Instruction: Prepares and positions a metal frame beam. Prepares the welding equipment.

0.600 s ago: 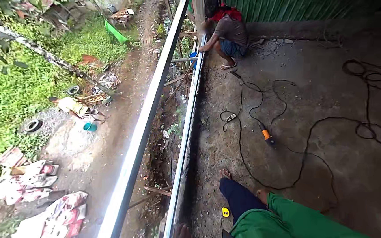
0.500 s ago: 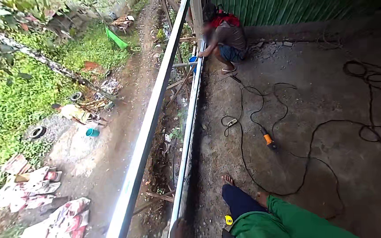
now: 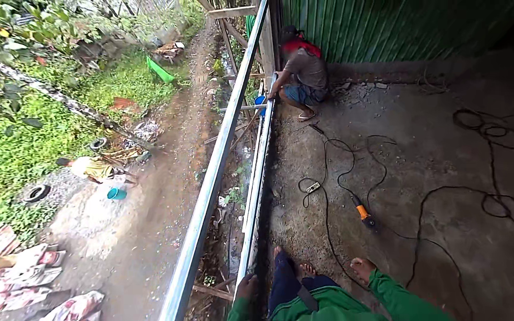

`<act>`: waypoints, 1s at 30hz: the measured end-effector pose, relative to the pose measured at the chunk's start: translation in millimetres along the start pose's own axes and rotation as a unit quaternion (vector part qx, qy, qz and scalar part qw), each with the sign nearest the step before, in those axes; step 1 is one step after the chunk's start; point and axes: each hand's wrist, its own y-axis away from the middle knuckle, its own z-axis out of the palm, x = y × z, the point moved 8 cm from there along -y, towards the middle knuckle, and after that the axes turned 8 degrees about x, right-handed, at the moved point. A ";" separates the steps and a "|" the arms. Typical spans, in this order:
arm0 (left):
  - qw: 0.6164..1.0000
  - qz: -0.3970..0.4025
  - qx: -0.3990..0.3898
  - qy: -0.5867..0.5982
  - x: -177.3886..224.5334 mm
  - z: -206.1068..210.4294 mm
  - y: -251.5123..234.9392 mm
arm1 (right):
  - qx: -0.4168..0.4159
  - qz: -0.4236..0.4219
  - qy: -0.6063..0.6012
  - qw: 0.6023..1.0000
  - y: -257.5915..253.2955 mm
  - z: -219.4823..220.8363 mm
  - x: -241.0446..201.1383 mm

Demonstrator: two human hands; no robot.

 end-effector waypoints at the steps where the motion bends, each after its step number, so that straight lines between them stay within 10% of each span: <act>1: 1.000 -0.006 -0.008 -0.007 1.8 2.2 -5.7 | 0.002 0.011 0.004 1.000 -1.6 -0.2 7.7; 10: 0.998 -0.005 -0.057 -0.018 63.3 1.7 -54.5 | 0.015 0.072 -0.019 0.997 11.1 1.5 -11.1; 19: 0.993 -0.030 -0.086 -0.071 97.8 -12.8 -95.3 | 0.044 0.055 -0.100 0.992 47.7 -12.9 -143.7; 30: 0.992 -0.047 -0.068 -0.097 155.6 24.6 -119.8 | 0.033 0.116 -0.085 0.989 -2.4 -48.3 -115.1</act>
